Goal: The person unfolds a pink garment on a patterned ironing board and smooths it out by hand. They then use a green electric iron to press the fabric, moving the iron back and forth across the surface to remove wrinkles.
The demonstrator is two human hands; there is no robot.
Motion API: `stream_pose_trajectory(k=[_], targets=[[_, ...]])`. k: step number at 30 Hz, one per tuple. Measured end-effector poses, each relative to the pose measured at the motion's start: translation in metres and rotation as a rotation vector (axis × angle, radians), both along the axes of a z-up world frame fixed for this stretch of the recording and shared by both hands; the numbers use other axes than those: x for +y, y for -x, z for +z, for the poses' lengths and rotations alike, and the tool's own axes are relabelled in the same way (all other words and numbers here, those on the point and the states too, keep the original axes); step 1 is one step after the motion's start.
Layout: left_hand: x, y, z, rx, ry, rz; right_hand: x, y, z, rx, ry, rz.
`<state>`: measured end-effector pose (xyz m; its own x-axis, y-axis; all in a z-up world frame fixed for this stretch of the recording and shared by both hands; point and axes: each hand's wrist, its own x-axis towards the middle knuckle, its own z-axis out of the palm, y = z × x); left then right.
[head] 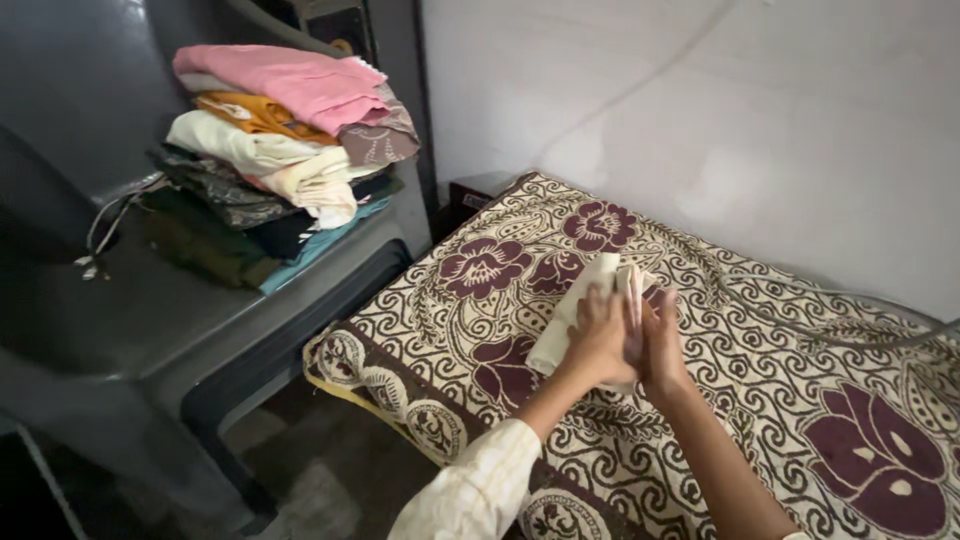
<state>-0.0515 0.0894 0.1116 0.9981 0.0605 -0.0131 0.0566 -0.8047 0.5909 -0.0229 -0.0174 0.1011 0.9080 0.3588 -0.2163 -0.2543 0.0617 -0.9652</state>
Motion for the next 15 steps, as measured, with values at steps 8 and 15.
stream_pose_trajectory(k=[8, 15], targets=[[0.079, 0.017, 0.009, -0.527, 0.031, 0.469, 0.043, 0.007, 0.002, -0.061, -0.320, 0.165], [0.223, 0.120, 0.074, -1.125, -0.719, 1.194, 0.059, 0.009, -0.038, -0.146, -0.012, 0.162]])
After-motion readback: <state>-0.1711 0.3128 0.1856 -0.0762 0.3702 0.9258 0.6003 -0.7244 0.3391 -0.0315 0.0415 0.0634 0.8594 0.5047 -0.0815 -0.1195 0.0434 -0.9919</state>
